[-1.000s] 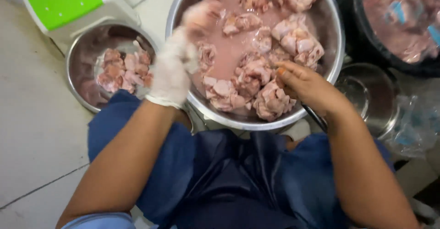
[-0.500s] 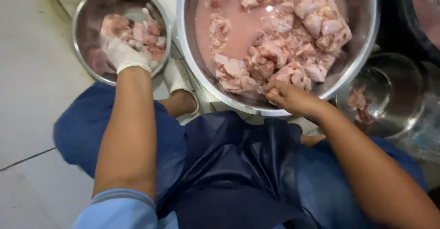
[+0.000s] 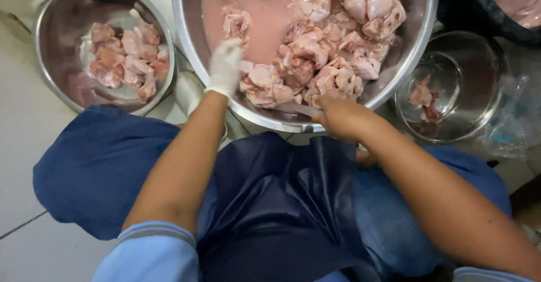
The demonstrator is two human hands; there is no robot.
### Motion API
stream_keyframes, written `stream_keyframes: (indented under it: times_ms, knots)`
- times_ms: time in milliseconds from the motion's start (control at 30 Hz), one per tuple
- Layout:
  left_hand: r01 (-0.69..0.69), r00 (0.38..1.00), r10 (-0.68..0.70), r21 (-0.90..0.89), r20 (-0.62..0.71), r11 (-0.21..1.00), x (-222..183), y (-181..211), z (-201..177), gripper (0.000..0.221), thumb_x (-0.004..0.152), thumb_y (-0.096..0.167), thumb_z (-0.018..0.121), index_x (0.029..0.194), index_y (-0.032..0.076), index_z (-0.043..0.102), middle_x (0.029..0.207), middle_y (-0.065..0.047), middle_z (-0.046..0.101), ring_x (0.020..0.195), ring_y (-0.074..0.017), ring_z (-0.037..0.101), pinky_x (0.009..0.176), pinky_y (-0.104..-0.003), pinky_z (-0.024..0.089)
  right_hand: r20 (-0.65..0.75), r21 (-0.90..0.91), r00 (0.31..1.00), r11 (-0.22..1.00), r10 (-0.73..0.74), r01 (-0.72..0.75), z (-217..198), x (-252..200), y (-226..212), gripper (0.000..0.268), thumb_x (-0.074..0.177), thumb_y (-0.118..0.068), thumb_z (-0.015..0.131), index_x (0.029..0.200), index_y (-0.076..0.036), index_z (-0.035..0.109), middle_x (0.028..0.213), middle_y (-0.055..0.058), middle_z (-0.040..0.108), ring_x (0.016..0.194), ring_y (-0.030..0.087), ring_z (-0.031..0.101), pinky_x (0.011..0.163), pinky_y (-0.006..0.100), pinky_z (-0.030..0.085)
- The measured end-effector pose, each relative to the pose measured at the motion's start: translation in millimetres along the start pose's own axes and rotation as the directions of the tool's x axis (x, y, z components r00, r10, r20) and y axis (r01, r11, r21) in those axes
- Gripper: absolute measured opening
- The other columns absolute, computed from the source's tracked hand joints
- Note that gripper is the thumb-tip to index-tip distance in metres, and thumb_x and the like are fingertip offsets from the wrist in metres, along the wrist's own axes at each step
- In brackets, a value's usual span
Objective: Cutting and trimming raw chicken pieces in a large metal basin filled with water.
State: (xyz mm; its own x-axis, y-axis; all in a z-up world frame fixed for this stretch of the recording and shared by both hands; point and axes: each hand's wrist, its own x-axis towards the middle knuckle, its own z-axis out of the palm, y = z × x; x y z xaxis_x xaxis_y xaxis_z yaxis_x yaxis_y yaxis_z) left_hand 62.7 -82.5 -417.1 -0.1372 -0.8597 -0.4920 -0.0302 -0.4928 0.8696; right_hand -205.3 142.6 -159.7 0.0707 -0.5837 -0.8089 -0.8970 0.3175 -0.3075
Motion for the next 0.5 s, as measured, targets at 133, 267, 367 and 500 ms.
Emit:
stream_keyframes:
  times_ms: [133,267,367,500]
  knots:
    - [-0.129,0.991,0.043,0.802,0.129,0.583,-2,-45,68,0.037,0.081,0.054,0.073,0.117,0.054,0.065,0.113,0.026,0.067,0.109,0.0009,0.064,0.098,-0.03,0.052,-0.007,-0.131,1.0,0.991,-0.01,0.009,-15,-25,-15,0.046,0.095,-0.043,0.057,0.125,-0.008,0.059,0.113,0.025,0.068,0.111,0.043,0.066,0.094,0.052,0.053]
    - [-0.294,0.92,-0.273,0.956,0.282,-0.002,-93,67,85,0.048,0.098,0.049,0.037,0.138,0.028,0.053,0.148,-0.004,0.047,0.141,-0.0402,0.034,0.108,-0.054,0.036,0.068,-0.147,0.997,0.989,0.027,-0.016,-29,-46,-24,0.039,0.091,-0.029,0.061,0.123,-0.006,0.061,0.111,0.023,0.07,0.107,0.04,0.069,0.09,0.051,0.055]
    - [-0.267,0.873,-0.449,0.957,0.189,-0.116,-99,80,74,0.109,0.069,0.068,0.07,0.159,0.033,0.02,0.166,0.005,0.013,0.149,-0.0417,0.001,0.113,-0.062,0.031,0.075,-0.127,0.997,0.992,0.008,0.001,-13,-33,-4,0.036,0.089,-0.022,0.06,0.122,-0.008,0.064,0.104,0.02,0.073,0.1,0.038,0.072,0.085,0.049,0.057]
    - [-0.345,0.88,-0.422,0.903,0.217,-0.256,-74,66,71,0.107,0.065,0.064,0.072,0.157,0.036,0.025,0.152,-0.005,0.037,0.132,-0.0443,0.03,0.095,-0.058,0.042,0.1,-0.067,0.995,0.998,0.022,-0.015,-25,-47,-11,0.037,0.09,-0.016,0.057,0.124,-0.004,0.061,0.107,0.025,0.071,0.102,0.042,0.07,0.087,0.053,0.056]
